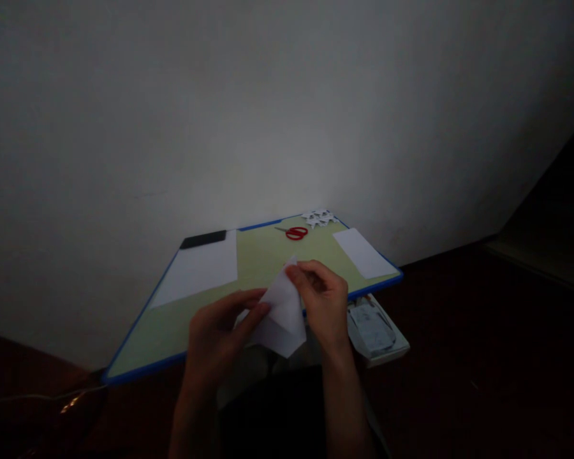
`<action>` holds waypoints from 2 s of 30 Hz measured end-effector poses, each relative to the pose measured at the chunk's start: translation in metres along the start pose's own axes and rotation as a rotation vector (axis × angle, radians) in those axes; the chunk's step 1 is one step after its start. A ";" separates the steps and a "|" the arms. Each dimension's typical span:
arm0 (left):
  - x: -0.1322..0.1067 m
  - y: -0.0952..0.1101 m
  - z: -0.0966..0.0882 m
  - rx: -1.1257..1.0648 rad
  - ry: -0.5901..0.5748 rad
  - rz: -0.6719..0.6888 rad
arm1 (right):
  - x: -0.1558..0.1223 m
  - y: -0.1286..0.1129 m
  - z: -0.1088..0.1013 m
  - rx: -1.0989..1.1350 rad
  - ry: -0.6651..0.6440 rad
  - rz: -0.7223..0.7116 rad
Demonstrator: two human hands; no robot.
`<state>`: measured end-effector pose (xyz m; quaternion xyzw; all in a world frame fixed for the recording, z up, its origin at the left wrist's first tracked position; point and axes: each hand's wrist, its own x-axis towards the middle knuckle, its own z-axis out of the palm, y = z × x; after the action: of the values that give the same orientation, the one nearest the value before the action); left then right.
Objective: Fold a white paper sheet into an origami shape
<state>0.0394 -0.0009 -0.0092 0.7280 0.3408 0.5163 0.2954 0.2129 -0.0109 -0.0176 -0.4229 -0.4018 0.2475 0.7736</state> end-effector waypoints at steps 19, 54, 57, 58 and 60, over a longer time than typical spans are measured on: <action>0.000 -0.008 0.000 -0.111 -0.085 -0.073 | -0.002 -0.004 0.002 -0.074 0.083 -0.102; 0.004 0.021 0.006 -0.298 0.060 -0.125 | -0.001 -0.005 0.008 -0.329 -0.071 -0.213; 0.003 0.021 0.006 -0.295 0.052 -0.140 | 0.000 -0.003 0.007 -0.340 -0.008 -0.234; 0.003 0.020 0.006 -0.288 0.047 -0.145 | 0.001 -0.002 0.007 -0.342 -0.001 -0.238; 0.002 0.017 0.005 -0.267 0.030 -0.149 | 0.002 0.001 0.005 -0.336 -0.018 -0.232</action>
<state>0.0475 -0.0096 0.0040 0.6471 0.3263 0.5447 0.4220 0.2099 -0.0074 -0.0159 -0.4948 -0.4905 0.0899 0.7117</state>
